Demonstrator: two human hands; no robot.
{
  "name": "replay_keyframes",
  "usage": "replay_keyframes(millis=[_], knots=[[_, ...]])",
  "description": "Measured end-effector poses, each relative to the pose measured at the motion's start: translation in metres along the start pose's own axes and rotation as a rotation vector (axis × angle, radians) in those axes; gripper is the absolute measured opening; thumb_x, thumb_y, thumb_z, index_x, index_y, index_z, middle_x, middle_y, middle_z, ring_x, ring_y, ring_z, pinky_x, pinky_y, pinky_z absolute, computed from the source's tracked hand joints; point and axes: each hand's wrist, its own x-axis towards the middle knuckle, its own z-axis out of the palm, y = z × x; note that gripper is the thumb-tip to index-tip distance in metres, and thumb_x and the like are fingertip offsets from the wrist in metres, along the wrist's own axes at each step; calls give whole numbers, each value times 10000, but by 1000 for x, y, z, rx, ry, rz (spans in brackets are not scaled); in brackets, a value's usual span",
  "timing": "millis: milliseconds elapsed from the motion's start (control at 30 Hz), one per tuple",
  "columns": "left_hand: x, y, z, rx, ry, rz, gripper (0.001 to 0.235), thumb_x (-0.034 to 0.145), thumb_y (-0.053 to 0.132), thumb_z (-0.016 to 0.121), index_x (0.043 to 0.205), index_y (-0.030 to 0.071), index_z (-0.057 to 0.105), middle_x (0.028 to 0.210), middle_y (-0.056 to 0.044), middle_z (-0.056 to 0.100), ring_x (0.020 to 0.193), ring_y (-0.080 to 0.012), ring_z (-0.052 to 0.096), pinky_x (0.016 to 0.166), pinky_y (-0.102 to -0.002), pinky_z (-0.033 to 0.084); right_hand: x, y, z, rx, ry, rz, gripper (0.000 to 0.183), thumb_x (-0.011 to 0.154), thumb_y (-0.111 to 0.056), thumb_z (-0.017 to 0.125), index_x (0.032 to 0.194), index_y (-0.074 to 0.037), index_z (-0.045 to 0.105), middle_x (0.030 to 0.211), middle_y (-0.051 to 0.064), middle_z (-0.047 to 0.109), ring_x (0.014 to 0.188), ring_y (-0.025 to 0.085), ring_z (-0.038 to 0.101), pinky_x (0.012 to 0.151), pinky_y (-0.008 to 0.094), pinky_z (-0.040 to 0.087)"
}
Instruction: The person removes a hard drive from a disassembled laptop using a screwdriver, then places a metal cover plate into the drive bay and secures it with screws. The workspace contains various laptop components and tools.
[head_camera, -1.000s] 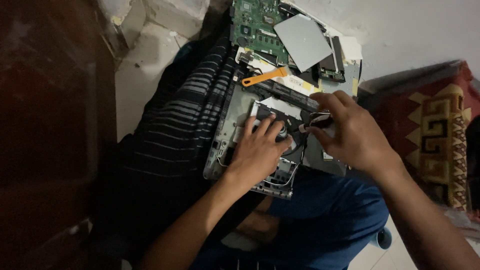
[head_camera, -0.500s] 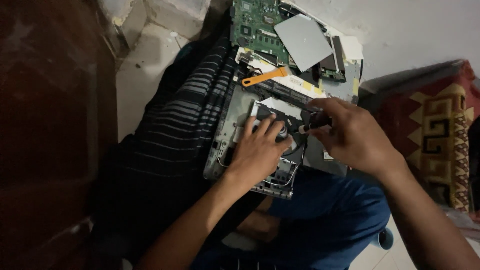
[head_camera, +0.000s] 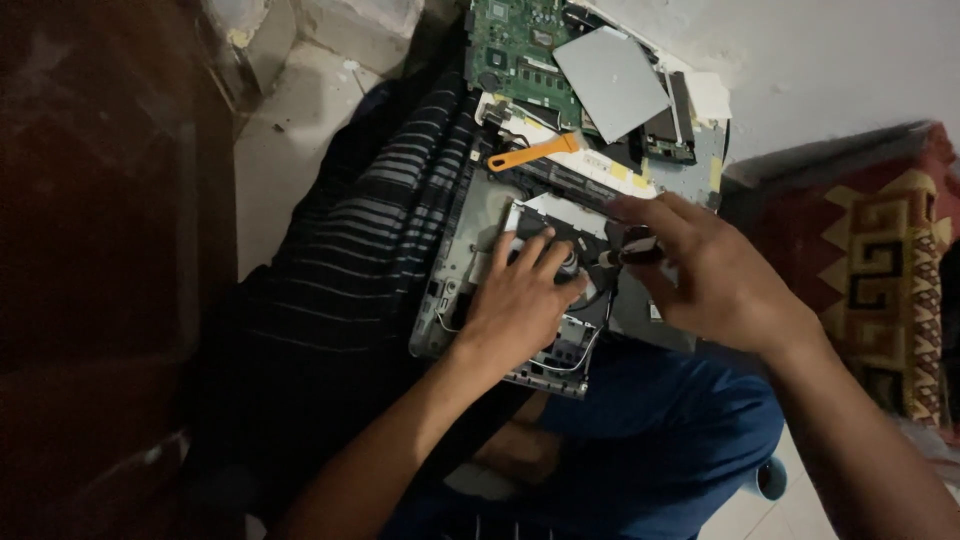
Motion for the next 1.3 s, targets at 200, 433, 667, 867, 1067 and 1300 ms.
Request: replay_keyframes(millis=[200, 433, 667, 867, 1067, 1300], knots=[[1, 1, 2, 0, -21, -27, 606, 823, 236, 751, 1401, 309, 581, 1591, -143, 383, 1508, -381, 280, 1219, -672, 110, 6, 8, 13, -353, 77, 159, 497, 1019, -348, 617, 1399, -33, 555, 537, 136, 660, 438, 328, 628, 428, 440, 445], [-2, -1, 3, -30, 50, 4, 578, 796, 216, 775, 1354, 273, 634, 1550, -149, 448, 1479, -382, 337, 1215, -684, 132, 8, -5, -7, -141, -164, 324, 688, 900, -178, 676, 1528, -165, 395, 1362, 143, 575, 784, 340, 729, 636, 522, 550], [0, -3, 11, 6, 129, 13, 393, 940, 280, 646, 1330, 232, 656, 1488, -140, 518, 1456, -374, 386, 1210, -660, 178, 2, -1, -1, -160, -111, 301, 585, 932, -339, 696, 1451, -142, 510, 674, 133, 637, 588, 306, 612, 560, 439, 448], [0, -1, 8, -2, 66, -10, 386, 975, 291, 587, 1355, 248, 642, 1535, -141, 470, 1470, -376, 351, 1209, -642, 150, -2, 6, 4, -39, -2, 174, 634, 889, -111, 699, 1482, -107, 474, 1198, 144, 696, 793, 314, 738, 651, 460, 533], [-4, -6, 19, -26, 249, 38, 263, 998, 282, 588, 1218, 215, 716, 1380, -146, 552, 1384, -381, 447, 1141, -643, 224, -3, 6, 17, -124, 156, 30, 485, 912, -122, 732, 1371, -63, 585, 1003, 171, 723, 815, 327, 742, 666, 426, 584], [-5, -8, 25, -73, 405, 87, 217, 999, 223, 624, 1151, 130, 749, 1270, -172, 607, 1329, -409, 507, 1079, -640, 291, 4, -7, 0, -104, -50, 308, 680, 822, -182, 802, 1451, -174, 543, 977, 212, 739, 846, 373, 764, 677, 477, 596]])
